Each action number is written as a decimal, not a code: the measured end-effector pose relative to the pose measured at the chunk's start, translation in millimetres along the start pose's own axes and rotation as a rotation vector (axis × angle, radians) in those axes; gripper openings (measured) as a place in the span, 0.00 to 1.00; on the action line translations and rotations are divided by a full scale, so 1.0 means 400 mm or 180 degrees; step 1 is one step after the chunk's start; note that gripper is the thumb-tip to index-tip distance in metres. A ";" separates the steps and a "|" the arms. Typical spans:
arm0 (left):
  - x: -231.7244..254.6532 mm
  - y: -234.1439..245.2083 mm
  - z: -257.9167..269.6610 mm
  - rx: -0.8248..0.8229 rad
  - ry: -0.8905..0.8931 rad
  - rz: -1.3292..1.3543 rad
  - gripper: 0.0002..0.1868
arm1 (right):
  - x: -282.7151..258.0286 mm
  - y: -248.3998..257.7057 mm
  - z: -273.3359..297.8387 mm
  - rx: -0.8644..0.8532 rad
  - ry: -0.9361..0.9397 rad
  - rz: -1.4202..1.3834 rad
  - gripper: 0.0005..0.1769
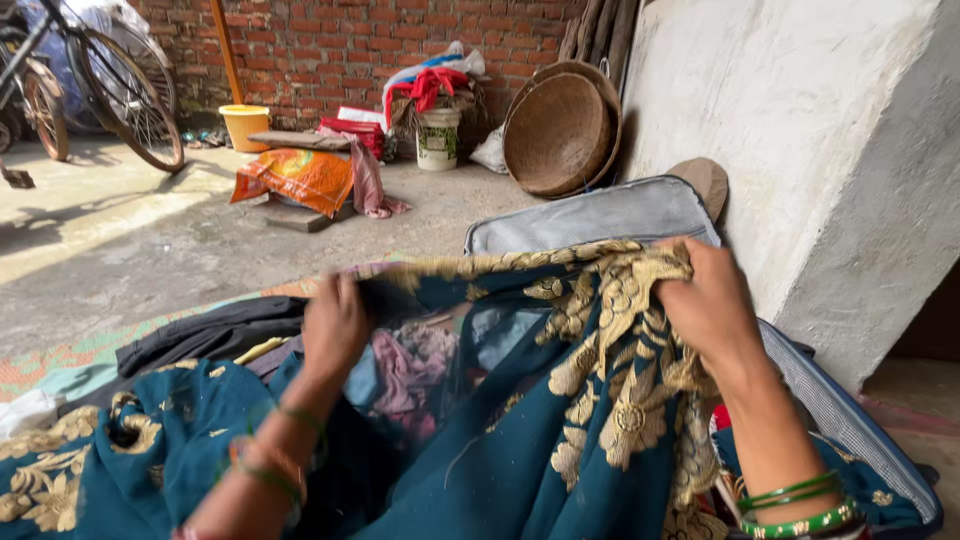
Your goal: The person packs a suitcase by folding and placing various items of clothing, including a striped garment, a blue top, and a decorated saree, into different sections of the luggage.
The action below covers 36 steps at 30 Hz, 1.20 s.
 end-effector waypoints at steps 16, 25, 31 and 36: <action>0.333 -0.041 -0.432 -0.3027 -0.1762 0.1280 0.26 | 0.119 0.131 -0.034 0.0094 -0.0288 -0.0236 0.18; 0.206 0.027 -0.542 -0.0881 0.0910 0.2665 0.20 | 0.099 0.077 -0.041 -0.0345 -0.0484 -0.0893 0.15; 0.289 0.009 -0.308 -0.1527 -0.0850 0.0940 0.21 | 0.144 0.077 -0.078 0.0009 -0.0214 0.0053 0.17; 0.289 -0.034 -0.164 -0.1967 -0.0351 0.0723 0.17 | 0.206 0.114 -0.087 0.0118 0.0158 0.0153 0.19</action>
Point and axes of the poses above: each hand's wrist, its own z-axis away from the middle knuckle, its own y-axis out of the back of the hand, x = y × z, the point moved 3 cm from there along -z, towards the middle knuckle, and after that the axes turned 13 degrees about x, right-handed, at the moved point
